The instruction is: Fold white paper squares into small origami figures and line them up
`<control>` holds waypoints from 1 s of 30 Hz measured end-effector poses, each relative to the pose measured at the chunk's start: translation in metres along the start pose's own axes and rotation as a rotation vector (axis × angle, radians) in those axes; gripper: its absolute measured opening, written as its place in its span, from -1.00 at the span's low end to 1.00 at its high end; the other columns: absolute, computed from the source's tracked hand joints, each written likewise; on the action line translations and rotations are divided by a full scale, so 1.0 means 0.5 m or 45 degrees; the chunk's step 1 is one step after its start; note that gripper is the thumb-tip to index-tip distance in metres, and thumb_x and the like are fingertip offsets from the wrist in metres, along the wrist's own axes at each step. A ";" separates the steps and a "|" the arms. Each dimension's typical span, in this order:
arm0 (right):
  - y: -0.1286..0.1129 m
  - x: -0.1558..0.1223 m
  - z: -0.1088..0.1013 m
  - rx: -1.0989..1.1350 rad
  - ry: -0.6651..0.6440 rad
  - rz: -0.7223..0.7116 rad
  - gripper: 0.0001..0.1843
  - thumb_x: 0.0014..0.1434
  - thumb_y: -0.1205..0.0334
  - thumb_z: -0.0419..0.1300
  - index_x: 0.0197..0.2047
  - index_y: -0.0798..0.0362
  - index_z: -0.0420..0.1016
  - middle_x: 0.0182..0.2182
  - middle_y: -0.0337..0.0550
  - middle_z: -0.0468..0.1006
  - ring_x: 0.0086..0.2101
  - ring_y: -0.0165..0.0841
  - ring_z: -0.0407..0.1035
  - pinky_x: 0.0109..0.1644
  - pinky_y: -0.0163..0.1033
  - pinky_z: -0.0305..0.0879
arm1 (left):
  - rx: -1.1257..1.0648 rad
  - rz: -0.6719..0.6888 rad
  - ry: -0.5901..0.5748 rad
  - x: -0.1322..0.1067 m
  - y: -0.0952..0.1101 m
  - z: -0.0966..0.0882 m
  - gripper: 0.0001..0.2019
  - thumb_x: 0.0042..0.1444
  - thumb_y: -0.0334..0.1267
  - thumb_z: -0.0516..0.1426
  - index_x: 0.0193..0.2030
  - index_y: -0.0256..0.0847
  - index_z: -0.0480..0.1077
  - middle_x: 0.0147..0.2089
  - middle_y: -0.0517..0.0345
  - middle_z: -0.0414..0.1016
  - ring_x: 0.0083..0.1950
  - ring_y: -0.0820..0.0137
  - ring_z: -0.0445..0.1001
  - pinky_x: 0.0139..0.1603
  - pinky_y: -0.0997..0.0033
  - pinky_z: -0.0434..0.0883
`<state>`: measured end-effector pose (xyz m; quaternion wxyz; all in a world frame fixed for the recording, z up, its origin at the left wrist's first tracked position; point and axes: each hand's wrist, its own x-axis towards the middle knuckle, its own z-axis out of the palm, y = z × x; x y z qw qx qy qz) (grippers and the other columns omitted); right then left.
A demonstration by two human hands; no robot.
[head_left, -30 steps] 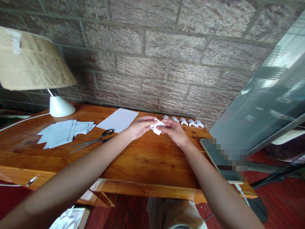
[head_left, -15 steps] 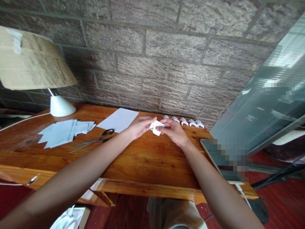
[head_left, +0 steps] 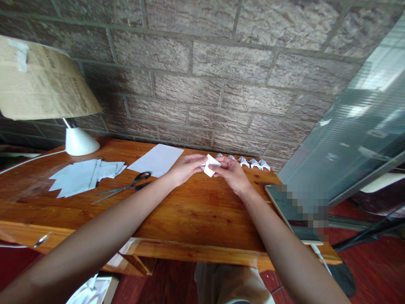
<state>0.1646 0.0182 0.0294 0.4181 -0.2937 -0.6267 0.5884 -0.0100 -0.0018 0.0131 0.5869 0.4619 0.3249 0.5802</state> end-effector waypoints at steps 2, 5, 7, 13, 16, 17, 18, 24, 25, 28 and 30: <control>-0.001 0.000 0.000 0.006 0.022 -0.001 -0.58 -0.19 0.08 0.47 -0.29 0.07 0.48 -0.43 -0.24 0.60 -0.44 -0.44 0.43 -0.33 -0.32 0.36 | 0.003 -0.049 -0.045 -0.002 -0.002 -0.002 -0.65 -0.10 -0.13 0.36 -0.18 -0.26 0.55 -0.19 0.00 0.60 -0.14 0.31 0.54 0.05 0.15 0.41; -0.001 -0.001 -0.001 0.006 0.006 -0.003 -0.58 -0.19 0.08 0.47 -0.29 0.05 0.47 -0.41 -0.24 0.60 -0.42 -0.42 0.44 -0.32 -0.30 0.38 | 0.023 -0.086 -0.073 -0.004 -0.003 -0.004 -0.62 -0.10 -0.12 0.37 -0.16 -0.26 0.53 -0.20 -0.01 0.60 -0.17 0.29 0.55 0.01 0.11 0.44; -0.001 -0.001 -0.002 -0.004 -0.015 -0.014 -0.59 -0.18 0.06 0.47 -0.30 0.04 0.47 -0.40 -0.24 0.60 -0.42 -0.41 0.45 -0.31 -0.29 0.40 | 0.016 -0.110 -0.060 -0.005 -0.002 -0.003 -0.62 -0.09 -0.09 0.36 -0.16 -0.26 0.53 -0.19 -0.03 0.60 -0.17 0.28 0.56 -0.02 0.12 0.46; -0.006 -0.005 -0.002 -0.038 -0.106 -0.047 -0.59 -0.17 0.06 0.46 -0.27 0.03 0.48 -0.43 -0.25 0.60 -0.43 -0.40 0.46 -0.31 -0.27 0.43 | -0.019 -0.234 -0.132 -0.008 0.006 -0.001 -0.62 -0.02 -0.02 0.31 -0.11 -0.19 0.52 -0.13 -0.06 0.59 -0.18 0.26 0.57 -0.05 0.16 0.46; -0.010 -0.006 -0.001 -0.038 -0.121 -0.078 -0.54 -0.15 0.09 0.46 -0.15 -0.02 0.50 -0.43 -0.28 0.60 -0.42 -0.39 0.46 -0.30 -0.26 0.45 | 0.013 -0.222 -0.187 -0.009 0.010 -0.004 -0.59 0.00 -0.01 0.29 -0.03 -0.13 0.50 -0.11 -0.04 0.58 -0.18 0.29 0.57 -0.10 0.23 0.46; -0.011 -0.006 -0.001 -0.038 -0.115 -0.089 -0.53 -0.14 0.10 0.45 -0.12 -0.03 0.51 -0.42 -0.28 0.60 -0.41 -0.39 0.47 -0.29 -0.26 0.45 | 0.018 -0.216 -0.199 -0.009 0.011 -0.005 -0.58 0.00 -0.01 0.29 -0.01 -0.11 0.49 -0.10 -0.03 0.58 -0.18 0.29 0.56 -0.11 0.24 0.45; -0.012 -0.006 -0.001 -0.038 -0.109 -0.096 -0.53 -0.13 0.10 0.45 -0.11 -0.04 0.52 -0.41 -0.28 0.61 -0.41 -0.39 0.47 -0.29 -0.26 0.45 | 0.019 -0.215 -0.209 -0.009 0.012 -0.005 -0.58 0.00 -0.01 0.29 -0.02 -0.12 0.49 -0.11 -0.03 0.58 -0.18 0.30 0.56 -0.11 0.24 0.45; -0.013 -0.008 -0.002 -0.026 -0.123 -0.080 -0.53 -0.15 0.11 0.46 -0.12 -0.03 0.58 -0.39 -0.26 0.62 -0.39 -0.36 0.48 -0.24 -0.19 0.49 | -0.022 -0.280 -0.221 -0.014 0.017 -0.007 -0.64 -0.03 -0.08 0.33 -0.12 -0.20 0.53 -0.16 -0.04 0.58 -0.16 0.26 0.57 -0.07 0.18 0.45; -0.013 -0.008 -0.002 -0.026 -0.130 -0.083 -0.53 -0.16 0.11 0.46 -0.12 -0.03 0.58 -0.39 -0.26 0.62 -0.39 -0.36 0.48 -0.23 -0.19 0.49 | -0.019 -0.283 -0.224 -0.015 0.019 -0.007 -0.65 -0.03 -0.09 0.33 -0.12 -0.20 0.54 -0.17 -0.04 0.59 -0.17 0.26 0.57 -0.07 0.17 0.45; -0.009 -0.008 -0.003 -0.036 -0.131 -0.099 -0.53 -0.16 0.11 0.47 -0.12 -0.02 0.60 -0.39 -0.24 0.63 -0.39 -0.37 0.48 -0.20 -0.18 0.48 | -0.017 -0.271 -0.210 -0.017 0.021 -0.005 -0.66 -0.06 -0.12 0.35 -0.16 -0.24 0.55 -0.21 -0.03 0.59 -0.20 0.28 0.56 -0.09 0.17 0.46; -0.007 -0.007 -0.003 -0.042 -0.126 -0.106 -0.52 -0.16 0.11 0.47 -0.11 -0.02 0.60 -0.38 -0.23 0.63 -0.39 -0.37 0.48 -0.20 -0.17 0.48 | -0.022 -0.249 -0.191 -0.017 0.021 -0.004 -0.66 -0.08 -0.12 0.36 -0.17 -0.25 0.55 -0.22 -0.03 0.59 -0.22 0.28 0.56 -0.08 0.15 0.46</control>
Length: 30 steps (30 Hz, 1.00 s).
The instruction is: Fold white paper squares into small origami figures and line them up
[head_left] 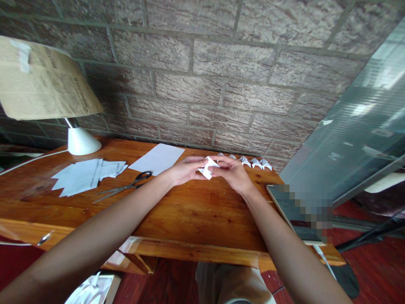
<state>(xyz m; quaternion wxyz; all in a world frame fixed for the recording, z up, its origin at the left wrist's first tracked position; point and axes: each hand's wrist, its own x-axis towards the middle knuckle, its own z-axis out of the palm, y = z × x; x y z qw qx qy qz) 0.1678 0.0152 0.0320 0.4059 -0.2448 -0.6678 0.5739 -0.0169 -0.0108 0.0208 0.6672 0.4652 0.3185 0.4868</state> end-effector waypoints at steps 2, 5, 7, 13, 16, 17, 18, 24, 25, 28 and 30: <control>0.002 0.001 0.000 0.002 0.004 -0.007 -0.52 -0.15 0.10 0.46 -0.11 -0.02 0.60 -0.38 -0.23 0.64 -0.40 -0.37 0.48 -0.20 -0.17 0.48 | 0.009 0.032 0.022 0.001 -0.001 0.001 -0.65 -0.07 -0.12 0.36 -0.17 -0.26 0.55 -0.24 -0.03 0.60 -0.24 0.29 0.56 -0.08 0.13 0.46; 0.003 0.003 0.000 0.011 0.010 -0.030 -0.53 -0.15 0.12 0.46 -0.12 0.01 0.60 -0.40 -0.24 0.63 -0.41 -0.39 0.47 -0.23 -0.21 0.48 | 0.046 0.098 0.055 0.003 -0.004 0.003 -0.67 -0.06 -0.13 0.35 -0.18 -0.29 0.55 -0.26 -0.01 0.59 -0.26 0.31 0.55 -0.08 0.12 0.47; 0.003 0.004 0.001 0.018 0.015 -0.045 -0.53 -0.16 0.13 0.46 -0.12 0.03 0.60 -0.42 -0.24 0.63 -0.43 -0.41 0.47 -0.26 -0.24 0.47 | 0.075 0.147 0.078 0.003 -0.005 0.006 -0.67 -0.06 -0.12 0.34 -0.19 -0.30 0.55 -0.29 0.00 0.59 -0.27 0.31 0.54 -0.10 0.11 0.47; 0.005 0.006 0.003 -0.001 0.048 -0.073 -0.55 -0.15 0.14 0.45 -0.13 0.02 0.60 -0.44 -0.26 0.62 -0.47 -0.43 0.44 -0.28 -0.26 0.47 | 0.099 0.220 0.158 0.005 -0.007 0.019 -0.66 -0.10 -0.10 0.35 -0.24 -0.31 0.56 -0.33 0.04 0.57 -0.32 0.35 0.51 -0.19 0.17 0.49; 0.007 0.006 0.004 -0.017 0.055 -0.082 -0.54 -0.14 0.13 0.45 -0.11 0.02 0.59 -0.44 -0.26 0.62 -0.46 -0.42 0.45 -0.28 -0.25 0.47 | 0.080 0.222 0.186 0.007 -0.010 0.018 -0.66 -0.12 -0.10 0.36 -0.25 -0.29 0.57 -0.33 0.05 0.57 -0.31 0.35 0.50 -0.17 0.17 0.48; 0.007 0.006 0.004 -0.019 0.054 -0.083 -0.54 -0.13 0.12 0.44 -0.11 0.02 0.59 -0.44 -0.25 0.62 -0.45 -0.41 0.46 -0.29 -0.25 0.47 | 0.075 0.218 0.188 0.008 -0.010 0.017 -0.66 -0.13 -0.10 0.37 -0.24 -0.29 0.57 -0.32 0.04 0.57 -0.30 0.35 0.50 -0.16 0.16 0.48; 0.007 0.006 0.004 -0.021 0.051 -0.083 -0.54 -0.13 0.12 0.44 -0.11 0.02 0.59 -0.43 -0.25 0.62 -0.45 -0.41 0.46 -0.29 -0.25 0.47 | 0.070 0.215 0.186 0.008 -0.011 0.015 -0.66 -0.13 -0.11 0.37 -0.25 -0.29 0.57 -0.32 0.04 0.57 -0.29 0.35 0.50 -0.14 0.16 0.47; 0.004 0.006 0.005 -0.025 0.041 -0.077 -0.55 -0.13 0.14 0.45 -0.12 0.03 0.59 -0.44 -0.26 0.61 -0.47 -0.45 0.44 -0.29 -0.27 0.46 | 0.028 0.210 0.191 0.012 -0.012 0.001 -0.70 -0.15 -0.17 0.38 -0.27 -0.27 0.58 -0.27 0.02 0.59 -0.22 0.34 0.51 -0.08 0.18 0.44; 0.003 0.005 0.005 -0.025 0.039 -0.076 -0.56 -0.13 0.14 0.45 -0.12 0.03 0.59 -0.44 -0.27 0.61 -0.48 -0.45 0.44 -0.29 -0.28 0.46 | 0.031 0.211 0.198 0.012 -0.012 0.000 -0.70 -0.16 -0.18 0.39 -0.27 -0.27 0.58 -0.26 0.02 0.59 -0.22 0.34 0.51 -0.07 0.19 0.43; 0.001 0.005 0.006 -0.032 0.029 -0.076 -0.55 -0.12 0.15 0.44 -0.11 0.02 0.58 -0.46 -0.28 0.61 -0.48 -0.44 0.44 -0.28 -0.26 0.46 | 0.047 0.231 0.208 0.014 -0.011 -0.002 -0.71 -0.15 -0.17 0.39 -0.27 -0.26 0.59 -0.26 0.02 0.60 -0.23 0.34 0.52 -0.07 0.20 0.43; 0.001 0.005 0.006 -0.035 0.025 -0.076 -0.55 -0.12 0.15 0.44 -0.10 0.02 0.57 -0.45 -0.28 0.61 -0.47 -0.43 0.45 -0.28 -0.25 0.46 | 0.055 0.238 0.200 0.014 -0.011 -0.002 -0.71 -0.15 -0.17 0.38 -0.27 -0.26 0.59 -0.26 0.02 0.60 -0.23 0.34 0.52 -0.08 0.21 0.42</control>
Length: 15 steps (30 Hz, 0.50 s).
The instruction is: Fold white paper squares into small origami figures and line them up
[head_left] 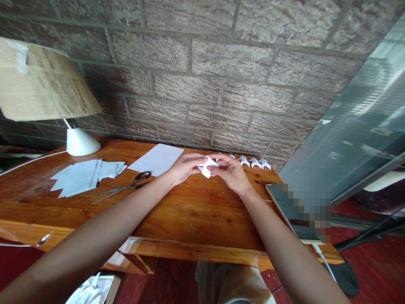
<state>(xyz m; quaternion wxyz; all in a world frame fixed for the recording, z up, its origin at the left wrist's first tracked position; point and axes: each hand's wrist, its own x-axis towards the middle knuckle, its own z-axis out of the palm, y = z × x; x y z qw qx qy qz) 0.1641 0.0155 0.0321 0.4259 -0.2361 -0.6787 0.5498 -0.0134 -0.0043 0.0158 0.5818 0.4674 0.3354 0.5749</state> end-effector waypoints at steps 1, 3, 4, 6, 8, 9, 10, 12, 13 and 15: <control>0.000 0.000 0.000 0.000 -0.001 0.003 -0.54 -0.12 0.15 0.44 -0.10 0.02 0.57 -0.45 -0.28 0.61 -0.47 -0.43 0.45 -0.28 -0.25 0.46 | 0.000 0.001 -0.002 0.000 0.000 0.000 -0.71 -0.15 -0.17 0.38 -0.28 -0.26 0.59 -0.27 0.03 0.60 -0.24 0.33 0.52 -0.09 0.20 0.42; 0.001 0.000 0.000 -0.003 0.003 0.011 -0.54 -0.12 0.16 0.44 -0.10 0.02 0.56 -0.46 -0.28 0.61 -0.47 -0.42 0.45 -0.29 -0.26 0.45 | -0.009 0.002 -0.002 0.001 0.001 0.000 -0.72 -0.16 -0.18 0.39 -0.29 -0.26 0.58 -0.28 0.03 0.60 -0.25 0.33 0.52 -0.08 0.18 0.42; 0.001 -0.001 -0.001 -0.009 0.005 0.013 -0.54 -0.13 0.17 0.44 -0.10 0.03 0.55 -0.47 -0.28 0.61 -0.48 -0.43 0.45 -0.30 -0.27 0.44 | -0.018 0.002 -0.001 0.001 0.002 0.000 -0.72 -0.17 -0.19 0.39 -0.30 -0.26 0.58 -0.28 0.04 0.60 -0.25 0.33 0.53 -0.07 0.17 0.42; 0.002 -0.001 -0.001 -0.026 0.004 0.010 -0.53 -0.13 0.18 0.45 -0.10 0.03 0.54 -0.48 -0.29 0.62 -0.49 -0.44 0.45 -0.32 -0.30 0.42 | -0.038 0.002 -0.004 0.001 0.003 -0.001 -0.73 -0.19 -0.20 0.40 -0.32 -0.26 0.58 -0.29 0.05 0.60 -0.25 0.33 0.53 -0.05 0.14 0.43; 0.003 -0.001 -0.001 -0.036 0.003 0.008 -0.52 -0.14 0.18 0.45 -0.10 0.03 0.52 -0.48 -0.29 0.62 -0.50 -0.44 0.45 -0.33 -0.30 0.42 | -0.045 0.004 -0.006 0.000 0.004 0.000 -0.73 -0.20 -0.20 0.40 -0.33 -0.26 0.58 -0.30 0.05 0.60 -0.26 0.33 0.53 -0.06 0.15 0.43; 0.003 -0.001 -0.001 -0.039 0.003 0.009 -0.52 -0.13 0.18 0.45 -0.09 0.03 0.52 -0.48 -0.29 0.62 -0.49 -0.43 0.45 -0.32 -0.29 0.42 | -0.042 0.005 -0.002 0.000 0.004 0.001 -0.73 -0.21 -0.21 0.40 -0.34 -0.27 0.58 -0.31 0.05 0.60 -0.27 0.33 0.53 -0.07 0.16 0.43; 0.003 -0.001 -0.001 -0.042 0.003 0.010 -0.51 -0.13 0.17 0.45 -0.09 0.03 0.52 -0.48 -0.29 0.62 -0.49 -0.42 0.45 -0.32 -0.28 0.43 | -0.037 0.010 0.008 0.000 0.003 0.001 -0.73 -0.21 -0.20 0.40 -0.34 -0.27 0.58 -0.32 0.05 0.60 -0.28 0.34 0.53 -0.09 0.17 0.44; 0.003 -0.001 0.000 -0.052 0.000 0.007 -0.51 -0.13 0.16 0.44 -0.09 0.04 0.51 -0.47 -0.28 0.62 -0.48 -0.41 0.46 -0.31 -0.26 0.43 | -0.026 0.031 0.040 0.000 0.001 0.003 -0.74 -0.21 -0.19 0.40 -0.36 -0.27 0.57 -0.34 0.07 0.59 -0.30 0.36 0.53 -0.12 0.22 0.44; 0.003 -0.001 0.001 -0.059 -0.002 0.003 -0.52 -0.12 0.15 0.44 -0.09 0.04 0.51 -0.46 -0.27 0.62 -0.48 -0.40 0.46 -0.31 -0.25 0.44 | -0.021 0.050 0.058 0.000 -0.001 0.004 -0.75 -0.21 -0.19 0.40 -0.36 -0.26 0.57 -0.35 0.08 0.59 -0.31 0.37 0.52 -0.13 0.24 0.44; 0.004 -0.001 0.001 -0.071 -0.002 -0.003 -0.52 -0.12 0.13 0.44 -0.09 0.04 0.51 -0.46 -0.26 0.62 -0.47 -0.40 0.46 -0.30 -0.24 0.44 | -0.005 0.100 0.087 0.002 -0.005 0.005 -0.76 -0.18 -0.19 0.38 -0.37 -0.26 0.57 -0.37 0.10 0.58 -0.32 0.39 0.51 -0.16 0.30 0.43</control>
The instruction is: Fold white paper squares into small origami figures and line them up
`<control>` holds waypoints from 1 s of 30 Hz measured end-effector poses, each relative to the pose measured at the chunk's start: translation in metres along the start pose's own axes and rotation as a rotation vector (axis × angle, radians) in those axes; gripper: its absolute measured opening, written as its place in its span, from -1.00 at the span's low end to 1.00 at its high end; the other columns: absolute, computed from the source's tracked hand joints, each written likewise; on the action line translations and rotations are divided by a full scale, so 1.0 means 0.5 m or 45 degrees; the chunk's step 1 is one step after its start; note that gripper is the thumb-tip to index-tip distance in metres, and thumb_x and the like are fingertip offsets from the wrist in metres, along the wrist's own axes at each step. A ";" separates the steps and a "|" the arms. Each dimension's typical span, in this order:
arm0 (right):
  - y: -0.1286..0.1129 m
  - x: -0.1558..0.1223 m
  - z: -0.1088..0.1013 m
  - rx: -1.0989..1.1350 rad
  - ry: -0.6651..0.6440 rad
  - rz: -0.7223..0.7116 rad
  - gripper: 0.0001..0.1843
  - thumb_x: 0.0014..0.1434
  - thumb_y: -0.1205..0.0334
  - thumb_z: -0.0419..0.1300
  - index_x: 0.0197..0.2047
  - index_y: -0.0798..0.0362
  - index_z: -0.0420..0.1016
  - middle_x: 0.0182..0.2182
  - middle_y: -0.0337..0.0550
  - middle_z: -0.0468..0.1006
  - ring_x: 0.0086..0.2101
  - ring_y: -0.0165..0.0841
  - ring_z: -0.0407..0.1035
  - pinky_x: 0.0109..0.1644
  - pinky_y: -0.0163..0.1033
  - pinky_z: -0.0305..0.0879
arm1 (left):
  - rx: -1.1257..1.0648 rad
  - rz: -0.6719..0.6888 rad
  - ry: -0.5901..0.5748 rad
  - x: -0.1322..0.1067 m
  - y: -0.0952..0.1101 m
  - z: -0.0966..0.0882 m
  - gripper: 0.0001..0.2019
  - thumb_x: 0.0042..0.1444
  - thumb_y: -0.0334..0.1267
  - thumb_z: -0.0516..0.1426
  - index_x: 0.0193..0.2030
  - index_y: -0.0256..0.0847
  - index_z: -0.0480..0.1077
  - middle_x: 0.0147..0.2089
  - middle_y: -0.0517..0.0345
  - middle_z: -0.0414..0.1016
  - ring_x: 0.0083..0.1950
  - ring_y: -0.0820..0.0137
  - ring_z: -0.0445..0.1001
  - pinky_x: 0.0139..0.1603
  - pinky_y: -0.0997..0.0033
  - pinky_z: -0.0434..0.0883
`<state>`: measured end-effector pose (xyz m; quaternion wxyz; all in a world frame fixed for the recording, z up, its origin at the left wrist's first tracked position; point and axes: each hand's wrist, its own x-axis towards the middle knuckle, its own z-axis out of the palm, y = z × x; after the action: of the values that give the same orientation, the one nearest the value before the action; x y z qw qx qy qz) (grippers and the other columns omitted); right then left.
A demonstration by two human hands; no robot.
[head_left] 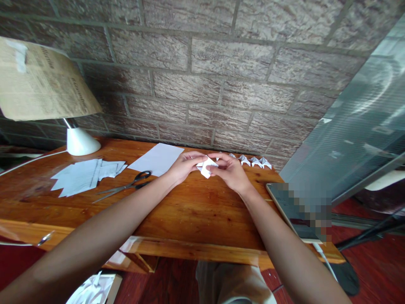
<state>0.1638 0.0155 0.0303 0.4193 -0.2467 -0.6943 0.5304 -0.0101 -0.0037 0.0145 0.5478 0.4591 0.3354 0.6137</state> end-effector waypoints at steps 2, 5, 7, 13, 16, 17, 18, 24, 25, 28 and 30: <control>0.000 0.000 -0.001 -0.010 0.011 -0.002 -0.51 -0.12 0.13 0.44 -0.09 0.04 0.51 -0.46 -0.26 0.62 -0.47 -0.40 0.46 -0.29 -0.24 0.44 | 0.021 0.031 -0.006 0.001 -0.004 0.000 -0.76 -0.15 -0.17 0.37 -0.36 -0.26 0.56 -0.36 0.11 0.57 -0.32 0.40 0.50 -0.18 0.33 0.42; 0.001 0.000 -0.001 -0.011 0.017 0.006 -0.51 -0.12 0.12 0.43 -0.09 0.04 0.50 -0.47 -0.26 0.61 -0.48 -0.40 0.46 -0.29 -0.24 0.44 | 0.095 0.073 -0.047 0.000 -0.007 0.002 -0.72 -0.09 -0.09 0.34 -0.33 -0.26 0.55 -0.36 0.13 0.55 -0.32 0.40 0.47 -0.22 0.37 0.39; 0.002 0.000 0.001 -0.008 0.004 0.015 -0.51 -0.11 0.10 0.43 -0.09 0.05 0.50 -0.48 -0.26 0.61 -0.49 -0.41 0.46 -0.30 -0.25 0.43 | 0.183 0.150 -0.018 -0.002 -0.007 0.006 -0.71 -0.05 -0.04 0.31 -0.40 -0.27 0.51 -0.44 0.19 0.48 -0.39 0.46 0.41 -0.31 0.45 0.33; 0.007 0.000 0.009 -0.028 -0.017 0.032 -0.49 -0.12 0.08 0.43 -0.08 0.05 0.48 -0.52 -0.28 0.60 -0.51 -0.40 0.46 -0.34 -0.26 0.41 | 0.460 0.268 0.089 -0.010 -0.001 0.019 -0.60 0.03 0.11 0.21 -0.52 -0.23 0.38 -0.57 0.28 0.29 -0.50 0.50 0.24 -0.47 0.49 0.17; 0.009 0.000 0.006 -0.027 0.006 0.031 -0.49 -0.12 0.09 0.43 -0.09 0.05 0.47 -0.51 -0.28 0.60 -0.52 -0.41 0.46 -0.36 -0.27 0.41 | 0.491 0.259 0.074 -0.010 0.000 0.018 -0.57 0.05 0.14 0.17 -0.52 -0.24 0.38 -0.57 0.27 0.30 -0.49 0.49 0.25 -0.45 0.48 0.17; 0.009 0.000 0.004 -0.028 0.019 0.028 -0.49 -0.12 0.10 0.43 -0.09 0.05 0.47 -0.51 -0.28 0.60 -0.52 -0.41 0.46 -0.37 -0.27 0.41 | 0.490 0.253 0.051 -0.009 0.001 0.016 -0.57 0.05 0.13 0.17 -0.50 -0.24 0.40 -0.55 0.26 0.33 -0.48 0.49 0.27 -0.43 0.47 0.19; 0.009 0.000 0.003 -0.028 0.032 0.029 -0.49 -0.12 0.10 0.43 -0.09 0.05 0.46 -0.50 -0.28 0.61 -0.52 -0.41 0.46 -0.36 -0.28 0.41 | 0.485 0.247 0.020 -0.009 0.001 0.015 -0.59 0.05 0.12 0.19 -0.48 -0.25 0.43 -0.52 0.24 0.38 -0.45 0.48 0.31 -0.40 0.47 0.22; 0.005 0.000 -0.001 0.018 0.071 0.078 -0.45 -0.16 0.11 0.45 -0.09 0.05 0.44 -0.48 -0.28 0.62 -0.49 -0.39 0.48 -0.32 -0.25 0.46 | 0.308 0.109 -0.116 -0.007 -0.001 0.004 -0.67 -0.08 -0.03 0.32 -0.29 -0.26 0.54 -0.31 0.10 0.56 -0.29 0.38 0.48 -0.19 0.36 0.38; 0.004 0.000 0.000 0.027 0.075 0.080 -0.46 -0.17 0.11 0.46 -0.10 0.05 0.44 -0.48 -0.28 0.62 -0.49 -0.39 0.48 -0.30 -0.23 0.47 | 0.271 0.079 -0.124 -0.007 -0.002 0.002 -0.67 -0.09 -0.05 0.33 -0.27 -0.26 0.54 -0.30 0.08 0.56 -0.28 0.37 0.49 -0.17 0.33 0.39; 0.005 0.000 -0.001 0.044 0.084 0.081 -0.47 -0.16 0.11 0.46 -0.12 0.05 0.45 -0.48 -0.27 0.61 -0.48 -0.38 0.49 -0.28 -0.20 0.48 | 0.203 0.020 -0.102 -0.008 -0.005 -0.001 -0.66 -0.13 -0.09 0.36 -0.25 -0.26 0.55 -0.28 0.06 0.58 -0.26 0.35 0.51 -0.14 0.28 0.43; 0.006 0.000 -0.001 0.050 0.082 0.078 -0.49 -0.15 0.12 0.45 -0.12 0.05 0.45 -0.46 -0.26 0.62 -0.47 -0.37 0.49 -0.27 -0.20 0.49 | 0.158 -0.017 -0.070 -0.008 -0.006 -0.001 -0.66 -0.14 -0.11 0.37 -0.25 -0.26 0.55 -0.29 0.07 0.57 -0.26 0.36 0.52 -0.12 0.24 0.44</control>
<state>0.1638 0.0167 0.0275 0.4297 -0.2765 -0.6619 0.5484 -0.0095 -0.0069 0.0107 0.5314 0.5066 0.3608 0.5751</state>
